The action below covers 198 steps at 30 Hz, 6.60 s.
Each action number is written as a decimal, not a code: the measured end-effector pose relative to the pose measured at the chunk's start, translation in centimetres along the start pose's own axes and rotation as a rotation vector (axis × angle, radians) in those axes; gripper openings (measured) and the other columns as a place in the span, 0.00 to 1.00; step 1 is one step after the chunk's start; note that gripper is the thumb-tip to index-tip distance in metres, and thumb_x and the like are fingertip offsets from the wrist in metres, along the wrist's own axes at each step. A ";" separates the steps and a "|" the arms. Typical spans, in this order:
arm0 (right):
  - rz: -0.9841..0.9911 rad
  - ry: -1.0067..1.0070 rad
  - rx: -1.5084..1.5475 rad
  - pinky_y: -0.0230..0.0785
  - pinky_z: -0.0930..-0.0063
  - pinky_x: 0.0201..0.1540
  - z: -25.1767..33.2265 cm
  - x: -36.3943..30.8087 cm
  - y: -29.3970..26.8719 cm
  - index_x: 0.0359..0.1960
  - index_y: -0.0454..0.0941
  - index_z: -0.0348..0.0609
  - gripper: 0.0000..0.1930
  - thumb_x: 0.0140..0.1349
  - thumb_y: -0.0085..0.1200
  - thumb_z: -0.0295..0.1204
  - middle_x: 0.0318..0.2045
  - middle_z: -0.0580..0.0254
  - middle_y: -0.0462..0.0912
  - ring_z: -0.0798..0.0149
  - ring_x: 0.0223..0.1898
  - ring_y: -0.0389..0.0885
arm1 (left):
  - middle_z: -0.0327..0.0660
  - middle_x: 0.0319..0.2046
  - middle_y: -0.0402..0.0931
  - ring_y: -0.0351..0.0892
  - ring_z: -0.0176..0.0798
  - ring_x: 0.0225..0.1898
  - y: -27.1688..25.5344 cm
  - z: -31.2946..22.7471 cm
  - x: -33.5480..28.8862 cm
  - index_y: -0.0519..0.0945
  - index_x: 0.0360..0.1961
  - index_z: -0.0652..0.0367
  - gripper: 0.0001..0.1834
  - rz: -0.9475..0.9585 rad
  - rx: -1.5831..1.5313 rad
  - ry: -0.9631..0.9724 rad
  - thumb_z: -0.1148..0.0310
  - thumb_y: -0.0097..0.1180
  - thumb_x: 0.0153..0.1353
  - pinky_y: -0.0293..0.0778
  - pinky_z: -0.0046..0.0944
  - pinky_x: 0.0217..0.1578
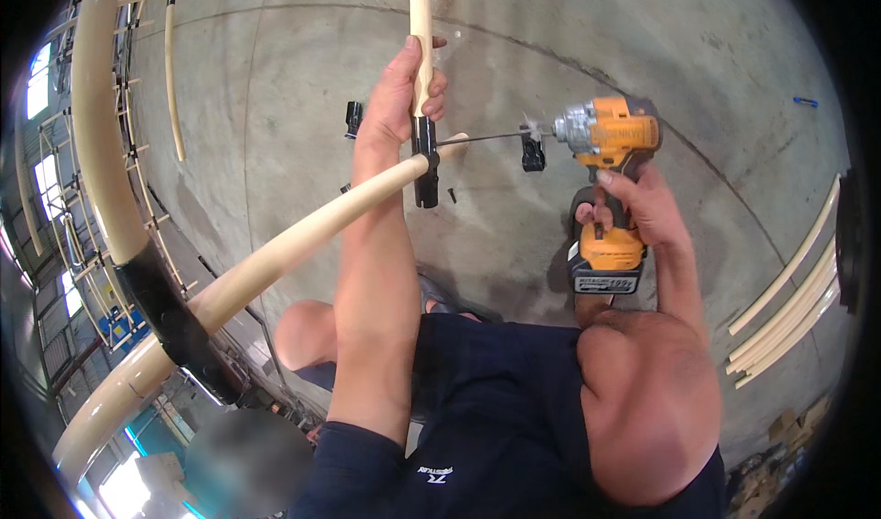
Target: The person connects wooden poles using plastic joints, securing them with an electric drill, and picks up additional joints from the floor.
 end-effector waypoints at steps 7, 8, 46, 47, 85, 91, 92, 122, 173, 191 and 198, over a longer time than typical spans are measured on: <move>0.018 0.013 0.223 0.78 0.69 0.29 -6.1 -0.4 -1.7 0.49 0.73 0.33 0.20 0.71 0.58 0.41 0.30 0.55 0.82 0.66 0.24 0.81 | 0.37 0.19 0.68 0.62 0.32 0.13 0.4 -0.2 -0.1 0.70 0.59 0.57 0.29 -0.024 0.046 0.015 0.42 0.40 0.77 0.63 0.35 0.17; 0.022 0.040 0.347 0.78 0.69 0.29 -6.8 -0.4 -1.6 0.50 0.72 0.34 0.20 0.72 0.56 0.41 0.31 0.53 0.82 0.65 0.23 0.81 | 0.37 0.19 0.68 0.62 0.32 0.13 0.5 -0.4 0.5 0.70 0.59 0.57 0.29 -0.023 0.036 0.015 0.42 0.40 0.77 0.63 0.35 0.17; -1.158 -0.448 0.324 0.75 0.69 0.27 -14.9 -8.5 -18.8 0.38 0.77 0.40 0.22 0.75 0.50 0.49 0.27 0.60 0.80 0.65 0.25 0.80 | 0.41 0.21 0.70 0.66 0.36 0.16 -1.2 0.4 0.6 0.69 0.51 0.55 0.25 0.035 -0.001 0.050 0.42 0.40 0.77 0.66 0.39 0.18; -1.183 -0.371 0.322 0.76 0.66 0.32 -16.8 -7.8 -19.5 0.42 0.79 0.36 0.26 0.74 0.49 0.52 0.30 0.57 0.82 0.61 0.27 0.82 | 0.41 0.21 0.70 0.66 0.36 0.16 -1.0 0.4 0.4 0.69 0.51 0.56 0.25 0.028 0.002 0.041 0.42 0.39 0.77 0.67 0.39 0.18; -1.085 -0.575 0.545 0.78 0.69 0.32 -16.8 -8.1 -18.7 0.45 0.75 0.36 0.14 0.72 0.56 0.37 0.33 0.59 0.83 0.64 0.29 0.83 | 0.37 0.26 0.63 0.59 0.31 0.22 0.2 -3.9 6.0 0.68 0.44 0.57 0.22 -0.100 0.071 0.046 0.47 0.46 0.76 0.59 0.32 0.22; -1.164 -0.528 0.501 0.78 0.69 0.31 -17.5 -8.0 -19.7 0.43 0.75 0.36 0.14 0.72 0.56 0.37 0.32 0.59 0.83 0.64 0.29 0.83 | 0.37 0.26 0.65 0.60 0.31 0.22 0.0 -3.6 4.5 0.68 0.44 0.60 0.22 -0.139 0.068 0.064 0.48 0.45 0.77 0.60 0.32 0.22; -1.202 -0.501 0.473 0.77 0.69 0.31 -17.5 -8.2 -19.8 0.43 0.76 0.36 0.14 0.71 0.57 0.37 0.32 0.59 0.82 0.65 0.28 0.82 | 0.37 0.26 0.65 0.60 0.31 0.22 0.2 -3.9 4.6 0.68 0.44 0.60 0.22 -0.137 0.074 0.070 0.48 0.45 0.77 0.60 0.32 0.22; -1.001 -0.590 0.583 0.79 0.66 0.33 -16.5 -8.6 -20.0 0.44 0.78 0.36 0.18 0.69 0.60 0.42 0.31 0.57 0.82 0.62 0.30 0.83 | 0.36 0.24 0.63 0.61 0.31 0.21 -1.5 -1.5 2.7 0.65 0.43 0.56 0.21 0.040 0.090 0.026 0.47 0.43 0.78 0.63 0.35 0.23; -0.229 0.190 0.366 0.70 0.75 0.24 -15.9 -8.3 3.7 0.47 0.78 0.36 0.17 0.58 0.68 0.25 0.24 0.64 0.79 0.70 0.21 0.76 | 0.35 0.25 0.63 0.61 0.30 0.24 0.8 -0.5 -0.4 0.68 0.41 0.54 0.16 0.256 0.059 -0.080 0.53 0.42 0.79 0.65 0.34 0.27; -0.268 0.161 0.105 0.70 0.74 0.24 -13.9 -7.6 2.3 0.44 0.81 0.37 0.16 0.54 0.70 0.25 0.26 0.64 0.81 0.70 0.21 0.77 | 0.36 0.25 0.63 0.62 0.31 0.24 1.1 -0.6 -0.2 0.67 0.40 0.54 0.16 0.266 0.061 -0.072 0.52 0.41 0.79 0.65 0.34 0.27; -0.421 -0.005 0.078 0.72 0.74 0.25 -12.4 -9.9 -2.3 0.46 0.81 0.35 0.18 0.53 0.71 0.25 0.30 0.63 0.83 0.71 0.23 0.78 | 0.35 0.22 0.62 0.63 0.32 0.22 0.8 -0.1 -0.5 0.66 0.39 0.54 0.16 0.192 0.134 -0.065 0.53 0.42 0.79 0.65 0.37 0.24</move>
Point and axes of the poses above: each hand's wrist, its own x-axis towards the middle knuckle, its own y-axis out of the palm, z = x × y, the point moved 9 cm from there along x, towards the middle knuckle
